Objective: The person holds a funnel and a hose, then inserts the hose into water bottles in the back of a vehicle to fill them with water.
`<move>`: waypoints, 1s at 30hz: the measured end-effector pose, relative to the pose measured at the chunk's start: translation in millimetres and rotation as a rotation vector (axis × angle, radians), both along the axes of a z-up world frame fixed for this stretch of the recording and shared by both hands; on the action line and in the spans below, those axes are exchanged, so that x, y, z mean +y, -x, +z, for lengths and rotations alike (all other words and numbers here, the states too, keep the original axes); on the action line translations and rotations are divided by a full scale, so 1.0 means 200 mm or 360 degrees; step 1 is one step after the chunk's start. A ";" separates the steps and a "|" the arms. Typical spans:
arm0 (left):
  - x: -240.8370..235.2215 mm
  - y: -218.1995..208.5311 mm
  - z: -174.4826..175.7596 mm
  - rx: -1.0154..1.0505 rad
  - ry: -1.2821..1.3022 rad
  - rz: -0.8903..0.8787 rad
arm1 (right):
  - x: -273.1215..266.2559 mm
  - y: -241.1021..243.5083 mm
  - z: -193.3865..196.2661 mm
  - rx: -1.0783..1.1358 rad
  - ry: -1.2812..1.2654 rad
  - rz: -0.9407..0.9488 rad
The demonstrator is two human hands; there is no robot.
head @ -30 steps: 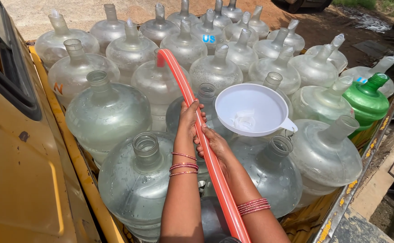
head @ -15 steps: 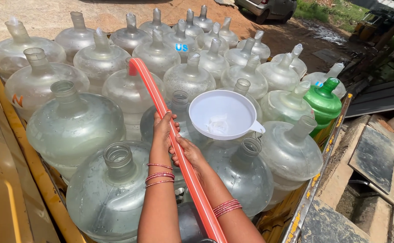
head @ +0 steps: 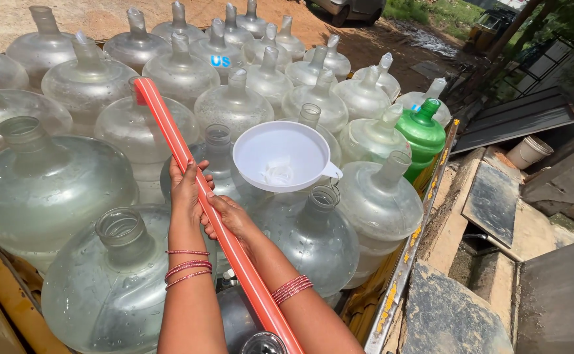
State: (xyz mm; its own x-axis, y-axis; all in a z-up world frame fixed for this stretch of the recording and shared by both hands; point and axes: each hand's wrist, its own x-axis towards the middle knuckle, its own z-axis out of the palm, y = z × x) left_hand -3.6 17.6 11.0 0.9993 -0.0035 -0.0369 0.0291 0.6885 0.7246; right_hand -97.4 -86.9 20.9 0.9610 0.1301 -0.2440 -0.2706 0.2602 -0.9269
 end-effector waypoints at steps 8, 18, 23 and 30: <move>-0.03 -0.03 -0.01 0.0007 0.0043 -0.0039 | -0.01 -0.02 -0.01 -0.0012 0.0002 -0.0016; -0.09 -0.08 -0.04 0.0008 0.0059 -0.0035 | -0.04 -0.05 -0.03 -0.0037 0.0130 -0.0079; -0.12 -0.10 -0.06 0.0012 0.0068 -0.0035 | -0.05 -0.05 -0.04 -0.0055 0.0111 -0.0085; -0.11 -0.10 -0.09 -0.0007 0.0064 -0.0016 | -0.04 -0.07 -0.05 -0.0056 0.0173 -0.0082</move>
